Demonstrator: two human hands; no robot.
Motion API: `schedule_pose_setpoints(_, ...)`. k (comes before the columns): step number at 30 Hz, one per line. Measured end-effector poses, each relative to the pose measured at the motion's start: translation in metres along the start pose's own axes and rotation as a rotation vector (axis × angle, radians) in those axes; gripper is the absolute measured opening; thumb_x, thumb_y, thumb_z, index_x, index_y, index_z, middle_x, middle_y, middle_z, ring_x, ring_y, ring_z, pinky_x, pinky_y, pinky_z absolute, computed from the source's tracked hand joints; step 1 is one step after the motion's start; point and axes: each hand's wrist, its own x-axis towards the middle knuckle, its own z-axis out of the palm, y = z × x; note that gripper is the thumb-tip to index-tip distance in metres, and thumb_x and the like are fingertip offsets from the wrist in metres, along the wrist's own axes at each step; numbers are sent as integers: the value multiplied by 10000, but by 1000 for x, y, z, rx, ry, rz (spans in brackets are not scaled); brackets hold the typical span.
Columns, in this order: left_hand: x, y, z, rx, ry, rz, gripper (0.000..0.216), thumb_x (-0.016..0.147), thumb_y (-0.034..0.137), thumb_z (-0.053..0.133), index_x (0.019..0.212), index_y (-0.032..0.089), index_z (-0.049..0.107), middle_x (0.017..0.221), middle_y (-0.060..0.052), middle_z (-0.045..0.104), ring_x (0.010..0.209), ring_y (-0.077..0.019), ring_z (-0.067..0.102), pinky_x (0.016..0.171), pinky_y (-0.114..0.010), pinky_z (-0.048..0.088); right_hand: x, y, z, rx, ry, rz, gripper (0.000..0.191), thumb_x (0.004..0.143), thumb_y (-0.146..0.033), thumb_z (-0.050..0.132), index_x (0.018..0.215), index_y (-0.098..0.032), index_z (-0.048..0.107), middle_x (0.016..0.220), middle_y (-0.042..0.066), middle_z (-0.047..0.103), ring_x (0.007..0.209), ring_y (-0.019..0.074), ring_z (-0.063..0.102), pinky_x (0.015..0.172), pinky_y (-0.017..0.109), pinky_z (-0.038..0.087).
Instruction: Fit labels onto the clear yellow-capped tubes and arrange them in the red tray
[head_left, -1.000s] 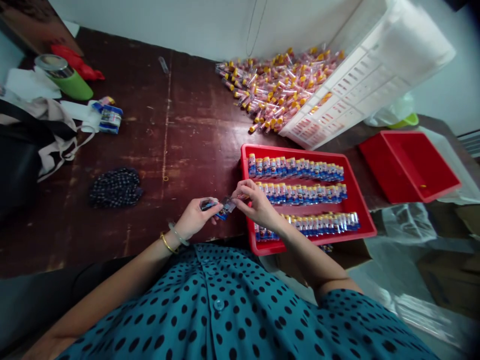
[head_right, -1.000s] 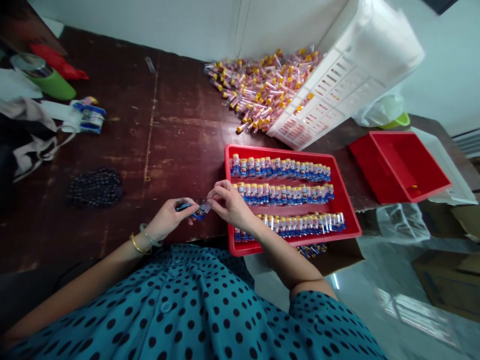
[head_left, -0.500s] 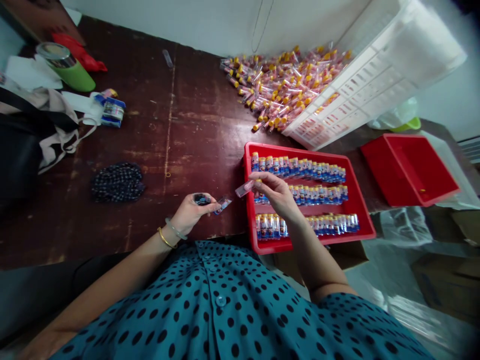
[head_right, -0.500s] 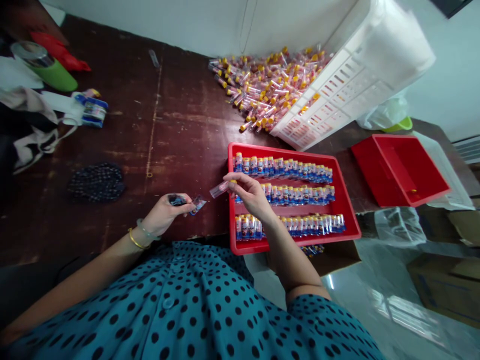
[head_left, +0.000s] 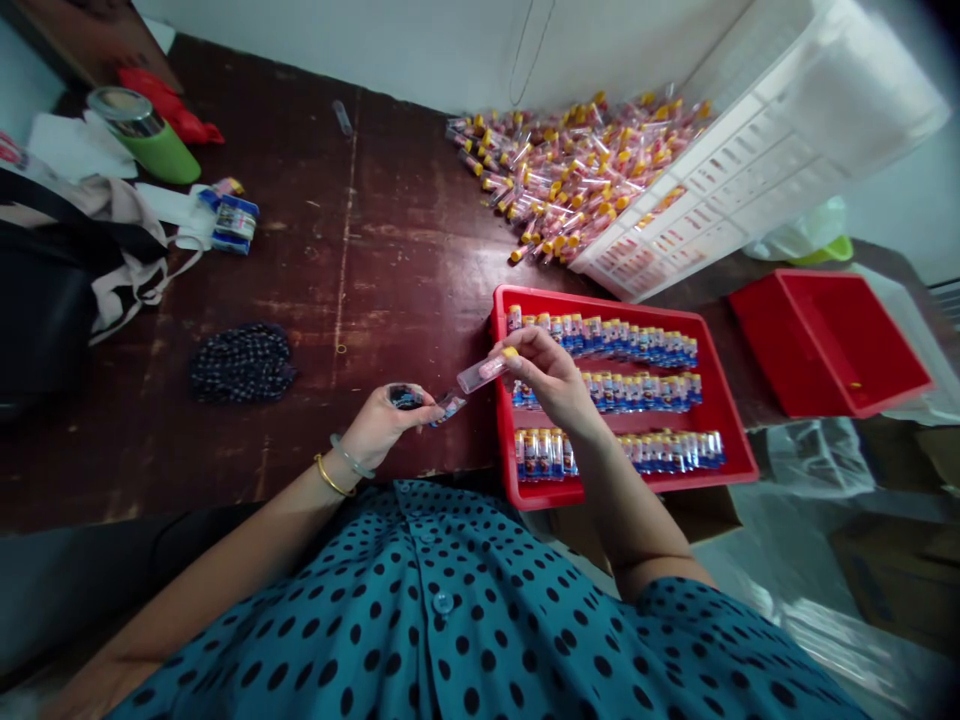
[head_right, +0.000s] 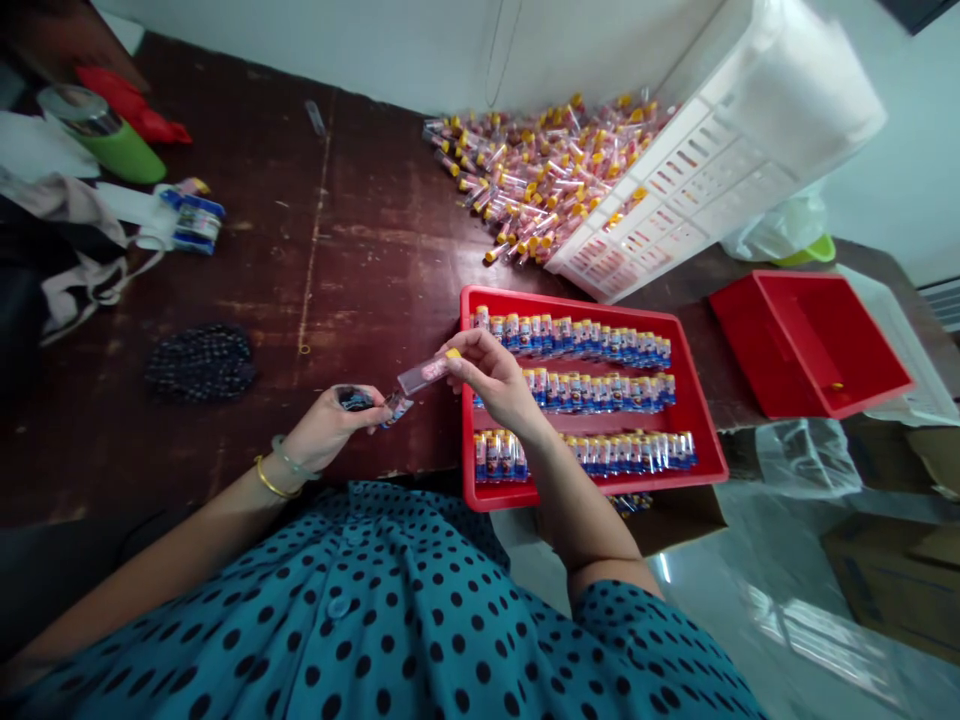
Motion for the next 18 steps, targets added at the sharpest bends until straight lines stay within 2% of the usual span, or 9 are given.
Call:
schedule_pose_setpoints(5,-1,3,-1,-48,-87,-33,211,606,309,850,650,163,704,643,-23,653,585,-143,554,531,-243,456,-4,0,-2,33,-54,74,294,813,-453,713,948,-222,589,924,28,656,717,126,587,611,250,485)
schedule_pose_setpoints(8,-2,1,3,-95,-138,-77,215,593,300,860,643,164,701,640,-18,651,603,-150,577,570,-256,480,-9,2,-2,-3,-77,47,254,838,-407,700,980,-217,608,977,39,665,811,144,623,721,276,512)
schedule_pose_setpoints(11,-3,-4,11,-118,-137,-110,232,621,325,851,745,166,736,691,-11,677,633,-150,597,642,-272,499,-13,2,-2,-142,-73,-25,230,863,-377,678,1013,-224,595,1013,45,672,910,172,638,845,323,509)
schedule_pose_setpoints(14,-5,-9,19,-129,-125,-129,296,682,374,815,892,172,761,827,-39,735,736,-170,636,729,-291,505,-19,3,0,-334,-85,-74,169,876,-365,662,938,-223,593,995,44,687,903,188,647,860,350,501)
schedule_pose_setpoints(18,-8,-14,29,-218,-152,-198,322,667,398,828,877,163,763,839,-62,758,779,-196,667,757,-306,517,-29,10,5,-382,-52,-74,172,890,-383,636,872,-217,597,983,48,706,958,210,660,908,376,492)
